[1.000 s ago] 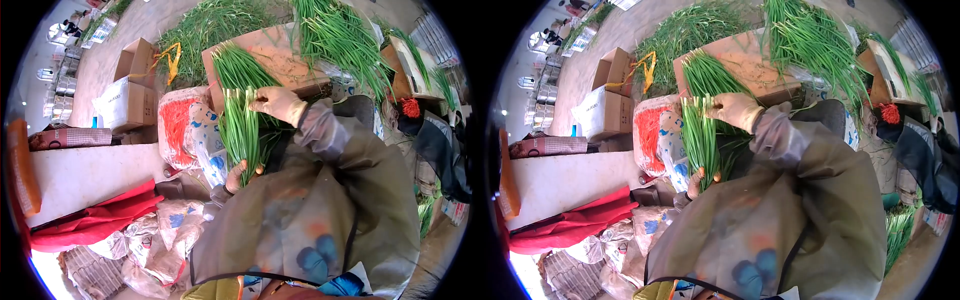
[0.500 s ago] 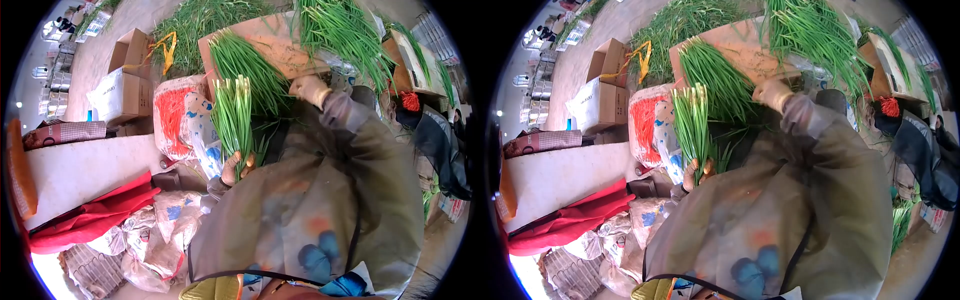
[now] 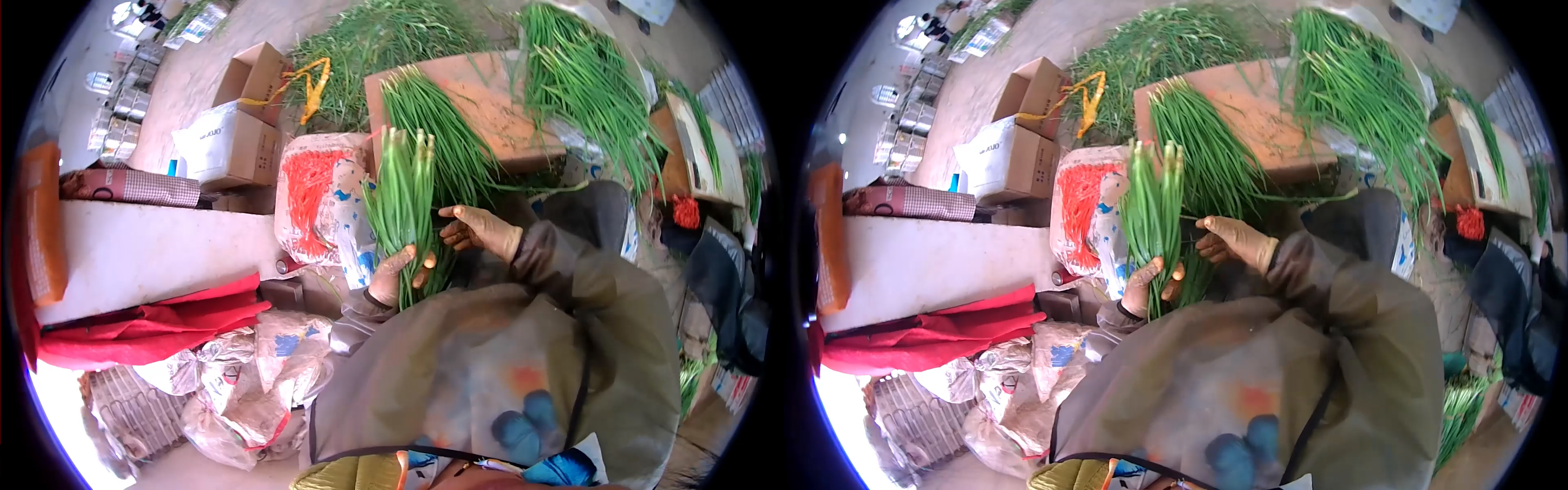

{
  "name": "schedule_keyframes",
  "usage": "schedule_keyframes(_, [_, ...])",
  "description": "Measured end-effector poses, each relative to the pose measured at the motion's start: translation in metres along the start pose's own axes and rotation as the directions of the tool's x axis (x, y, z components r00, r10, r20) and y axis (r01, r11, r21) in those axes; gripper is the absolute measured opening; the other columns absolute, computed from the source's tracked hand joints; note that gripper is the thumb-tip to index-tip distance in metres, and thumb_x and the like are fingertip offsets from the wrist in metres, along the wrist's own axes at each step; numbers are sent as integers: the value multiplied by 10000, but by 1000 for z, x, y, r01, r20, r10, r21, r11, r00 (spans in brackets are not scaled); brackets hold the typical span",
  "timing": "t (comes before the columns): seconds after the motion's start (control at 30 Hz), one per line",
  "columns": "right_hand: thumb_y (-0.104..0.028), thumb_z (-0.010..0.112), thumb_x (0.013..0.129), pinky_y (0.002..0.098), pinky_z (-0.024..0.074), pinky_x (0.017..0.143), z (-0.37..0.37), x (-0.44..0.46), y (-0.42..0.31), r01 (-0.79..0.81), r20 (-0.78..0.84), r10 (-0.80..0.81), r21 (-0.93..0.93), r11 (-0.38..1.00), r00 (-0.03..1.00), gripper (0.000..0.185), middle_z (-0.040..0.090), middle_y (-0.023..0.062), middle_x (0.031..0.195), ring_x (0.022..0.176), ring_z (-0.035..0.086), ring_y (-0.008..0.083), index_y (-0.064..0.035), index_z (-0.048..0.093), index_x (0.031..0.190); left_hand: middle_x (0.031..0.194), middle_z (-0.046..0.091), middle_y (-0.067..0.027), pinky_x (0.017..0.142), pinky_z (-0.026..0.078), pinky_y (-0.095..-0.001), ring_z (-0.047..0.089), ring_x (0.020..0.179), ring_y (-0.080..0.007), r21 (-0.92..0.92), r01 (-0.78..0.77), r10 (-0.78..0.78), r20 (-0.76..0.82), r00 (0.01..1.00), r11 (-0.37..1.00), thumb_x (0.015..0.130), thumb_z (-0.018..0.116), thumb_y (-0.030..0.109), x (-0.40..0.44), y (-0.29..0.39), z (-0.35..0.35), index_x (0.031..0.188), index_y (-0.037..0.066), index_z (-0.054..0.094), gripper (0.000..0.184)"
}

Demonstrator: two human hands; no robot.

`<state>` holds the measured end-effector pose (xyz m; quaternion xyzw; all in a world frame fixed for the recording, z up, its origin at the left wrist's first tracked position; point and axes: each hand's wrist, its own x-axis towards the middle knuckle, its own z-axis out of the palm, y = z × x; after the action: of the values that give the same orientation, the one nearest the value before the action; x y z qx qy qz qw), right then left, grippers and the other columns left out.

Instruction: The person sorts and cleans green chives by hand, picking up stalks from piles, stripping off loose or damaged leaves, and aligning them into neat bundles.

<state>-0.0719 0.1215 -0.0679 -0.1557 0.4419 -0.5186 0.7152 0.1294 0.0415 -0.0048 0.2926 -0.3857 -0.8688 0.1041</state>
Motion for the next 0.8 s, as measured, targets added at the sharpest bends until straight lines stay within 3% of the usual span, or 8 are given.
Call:
schedule_keyframes(0.13, [-446,646,786,329,403,898,38,-3,-29,251,158,-228,-146,957,961,756,528,96,1123,1020,514,176,-28,301,1314,792,619,-92,498,457,-290,572,569,-170,298,-101,117,-39,992,949,839,555,226,60,-3,4,1006,23,566,263])
schedule_keyframes(0.2, [-334,679,783,294,426,843,35,21,-20,441,-138,-492,-287,850,860,649,531,111,1149,998,518,149,42,403,1235,807,622,-188,570,488,-384,610,621,-297,930,-356,633,222,741,90,815,536,226,105,-20,10,973,-18,563,292])
schedule_keyframes(0.3, [-185,675,771,306,470,790,20,24,-39,466,-306,-415,114,878,857,425,636,136,896,832,601,209,42,540,1104,848,608,-242,656,474,-479,601,724,-394,997,73,418,-55,907,-28,783,546,262,106,-14,55,1177,-4,415,493])
schedule_keyframes(0.47, [-118,635,776,273,446,568,-20,-36,-119,481,-218,-441,192,855,871,378,505,15,702,560,471,127,-14,531,1125,1095,564,-213,824,466,-318,584,966,-252,778,-622,244,588,771,91,824,609,246,54,26,69,1333,-6,296,648])
schedule_keyframes(0.53, [-110,629,774,259,438,535,-38,-78,-145,412,-217,-411,-40,910,886,375,522,26,716,547,474,119,-7,530,1121,1090,586,-115,838,452,-302,575,951,-177,633,-433,276,336,900,642,843,600,278,46,35,35,1333,45,339,602])
schedule_keyframes(0.67, [-70,683,716,236,422,474,-46,-129,-146,252,-244,-445,-556,792,862,415,584,77,780,527,509,105,24,527,1089,1146,534,-127,868,411,-284,524,1019,-180,360,-396,448,-71,891,845,865,561,201,58,57,-3,1337,38,332,549])
schedule_keyframes(0.73, [-118,676,733,239,447,507,-38,-131,-127,39,-347,-381,-693,719,857,450,605,65,808,630,523,92,-6,510,1136,1245,442,-206,937,367,-367,463,1137,-267,279,-369,361,83,929,887,868,532,265,77,52,29,1386,51,207,648])
schedule_keyframes(0.8, [-217,754,638,367,482,688,-13,-123,-108,-342,-429,-612,-903,261,665,720,622,171,928,784,617,293,-31,412,1243,1345,303,-240,1015,268,-433,337,1246,-304,-128,-281,308,343,887,951,876,516,350,112,14,40,1419,98,34,768])
